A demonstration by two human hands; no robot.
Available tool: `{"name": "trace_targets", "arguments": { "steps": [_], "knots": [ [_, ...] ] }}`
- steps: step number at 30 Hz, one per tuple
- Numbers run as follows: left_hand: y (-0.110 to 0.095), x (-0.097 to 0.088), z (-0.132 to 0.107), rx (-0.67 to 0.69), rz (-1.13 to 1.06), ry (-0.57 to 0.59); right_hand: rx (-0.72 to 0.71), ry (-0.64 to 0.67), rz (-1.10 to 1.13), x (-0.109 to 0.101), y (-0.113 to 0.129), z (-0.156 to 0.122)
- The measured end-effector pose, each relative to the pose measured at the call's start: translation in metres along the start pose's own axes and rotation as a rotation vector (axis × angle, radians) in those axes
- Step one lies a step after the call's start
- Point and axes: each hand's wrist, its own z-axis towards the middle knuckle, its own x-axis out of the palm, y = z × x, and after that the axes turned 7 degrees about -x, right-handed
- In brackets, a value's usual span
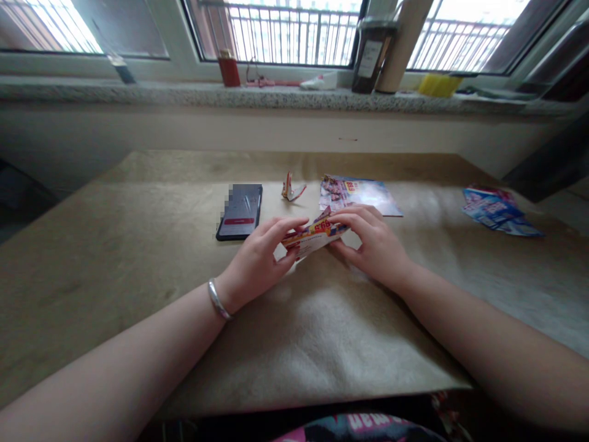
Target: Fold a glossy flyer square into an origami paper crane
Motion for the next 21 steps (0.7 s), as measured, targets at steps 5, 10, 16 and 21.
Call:
{"name": "trace_targets", "arguments": {
  "steps": [5, 10, 16, 21],
  "knots": [
    [-0.001, -0.009, -0.001, -0.017, 0.041, 0.125, -0.026, 0.106, 0.050, -0.002, 0.000, -0.002],
    [-0.001, -0.015, 0.001, 0.009, 0.140, 0.194, -0.092, 0.244, 0.089, -0.007, -0.003, -0.002],
    [-0.004, -0.010, 0.000, -0.061, 0.403, 0.227, -0.159, 0.370, 0.272, -0.009, -0.006, 0.000],
    [-0.003, -0.007, -0.002, -0.106, 0.412, 0.323, -0.153, 0.478, 0.343, -0.008, -0.008, -0.001]
  ]
}}
